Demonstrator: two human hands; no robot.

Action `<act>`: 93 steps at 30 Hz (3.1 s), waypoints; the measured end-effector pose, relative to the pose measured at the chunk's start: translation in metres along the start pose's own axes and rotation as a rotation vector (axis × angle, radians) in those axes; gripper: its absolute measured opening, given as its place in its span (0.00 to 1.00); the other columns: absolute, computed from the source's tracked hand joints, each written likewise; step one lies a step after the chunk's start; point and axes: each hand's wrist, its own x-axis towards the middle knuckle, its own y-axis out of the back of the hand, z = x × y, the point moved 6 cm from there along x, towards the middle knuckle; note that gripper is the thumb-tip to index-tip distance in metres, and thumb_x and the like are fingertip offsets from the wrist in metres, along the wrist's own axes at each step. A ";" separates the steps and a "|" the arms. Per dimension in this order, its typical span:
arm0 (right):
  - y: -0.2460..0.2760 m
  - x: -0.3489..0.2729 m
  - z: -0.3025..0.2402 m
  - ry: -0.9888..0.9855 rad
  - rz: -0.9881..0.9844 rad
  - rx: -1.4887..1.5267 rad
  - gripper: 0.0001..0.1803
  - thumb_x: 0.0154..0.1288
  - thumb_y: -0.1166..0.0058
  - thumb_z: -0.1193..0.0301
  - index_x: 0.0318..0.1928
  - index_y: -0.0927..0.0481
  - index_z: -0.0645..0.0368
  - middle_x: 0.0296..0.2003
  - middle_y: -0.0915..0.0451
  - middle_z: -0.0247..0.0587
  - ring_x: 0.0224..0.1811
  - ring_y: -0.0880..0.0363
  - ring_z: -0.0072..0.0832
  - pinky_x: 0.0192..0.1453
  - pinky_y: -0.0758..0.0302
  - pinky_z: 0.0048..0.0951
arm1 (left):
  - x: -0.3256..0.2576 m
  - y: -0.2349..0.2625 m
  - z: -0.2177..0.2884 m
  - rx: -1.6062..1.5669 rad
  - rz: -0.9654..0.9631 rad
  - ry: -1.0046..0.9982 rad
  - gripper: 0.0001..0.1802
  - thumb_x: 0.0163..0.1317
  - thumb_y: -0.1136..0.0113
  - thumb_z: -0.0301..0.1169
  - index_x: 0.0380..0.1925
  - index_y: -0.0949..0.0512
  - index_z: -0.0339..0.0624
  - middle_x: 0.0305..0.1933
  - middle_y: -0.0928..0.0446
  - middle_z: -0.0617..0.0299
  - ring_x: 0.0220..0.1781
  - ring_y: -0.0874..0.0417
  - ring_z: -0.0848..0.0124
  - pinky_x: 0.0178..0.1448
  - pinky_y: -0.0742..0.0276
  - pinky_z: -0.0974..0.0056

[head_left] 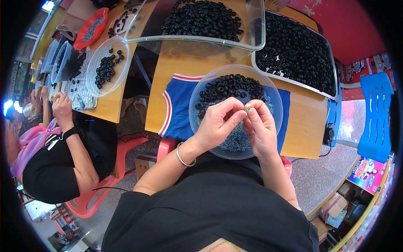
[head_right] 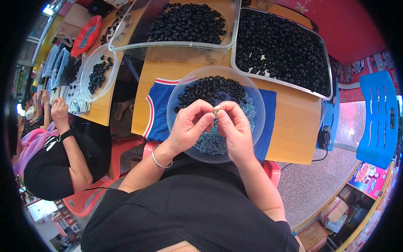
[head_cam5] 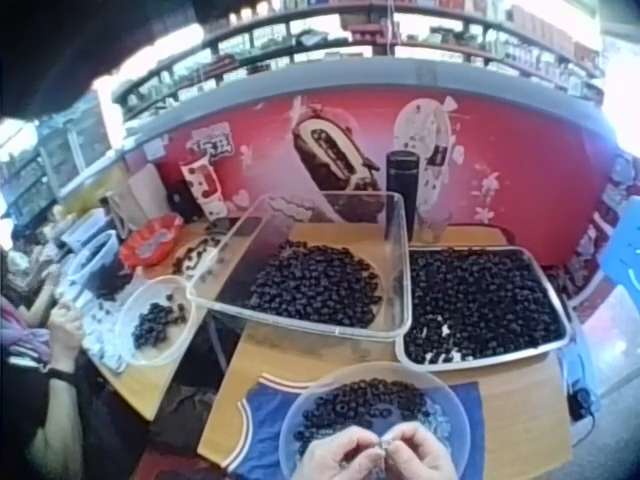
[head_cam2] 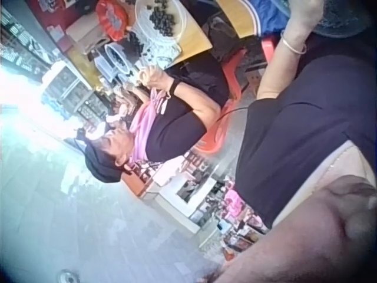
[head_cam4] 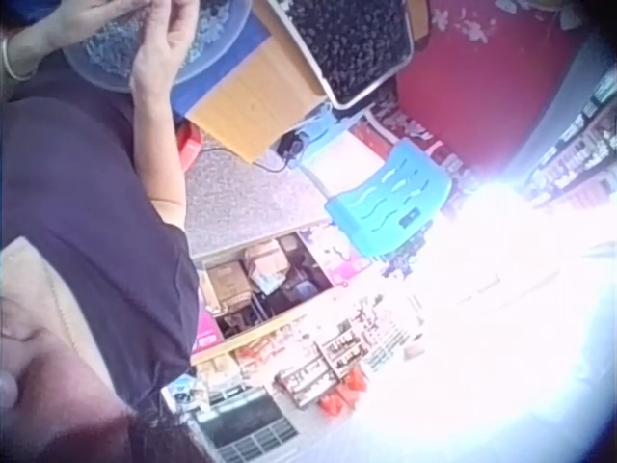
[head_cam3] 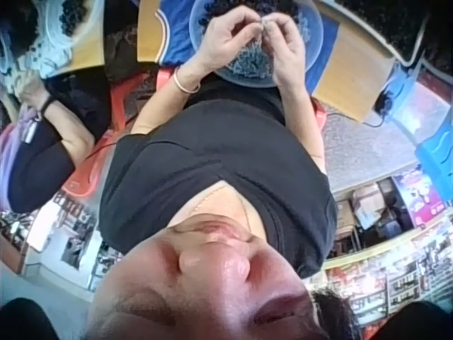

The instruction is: The person assembles small components by picking black plastic pieces and small springs from a bowl and inserting the springs into the plastic pieces by hand.

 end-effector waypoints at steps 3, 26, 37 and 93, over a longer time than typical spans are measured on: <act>0.001 -0.002 0.000 -0.030 -0.007 0.034 0.05 0.72 0.50 0.68 0.42 0.27 0.53 0.29 0.30 0.21 0.25 0.38 0.06 0.27 0.41 0.10 | 0.002 -0.002 0.004 0.028 0.008 -0.057 0.05 0.67 0.44 0.26 0.36 0.26 0.35 0.30 0.25 0.64 0.29 0.24 0.81 0.32 0.28 0.76; -0.002 0.008 -0.043 0.382 -0.155 -0.775 0.06 0.53 0.36 0.79 0.34 0.17 0.63 0.31 0.20 0.36 0.30 0.23 0.19 0.33 0.26 0.20 | 0.000 0.004 0.017 0.275 -0.073 -0.074 0.06 0.60 0.41 0.23 0.32 0.28 0.35 0.28 0.24 0.55 0.28 0.20 0.65 0.33 0.26 0.65; 0.010 0.010 -0.032 0.065 -0.074 -0.482 0.05 0.61 0.40 0.77 0.34 0.24 0.62 0.29 0.22 0.30 0.31 0.25 0.13 0.36 0.28 0.15 | 0.003 0.000 0.013 0.179 -0.096 -0.008 0.09 0.61 0.39 0.28 0.29 0.28 0.35 0.23 0.25 0.58 0.24 0.24 0.66 0.30 0.28 0.66; -0.009 -0.010 -0.021 -0.082 -0.247 -0.418 0.13 0.72 0.51 0.65 0.31 0.28 0.59 0.24 0.31 0.25 0.27 0.36 0.12 0.30 0.37 0.17 | -0.013 -0.003 -0.004 -0.053 -0.177 -0.074 0.15 0.74 0.59 0.35 0.31 0.29 0.38 0.22 0.35 0.68 0.21 0.36 0.81 0.25 0.40 0.74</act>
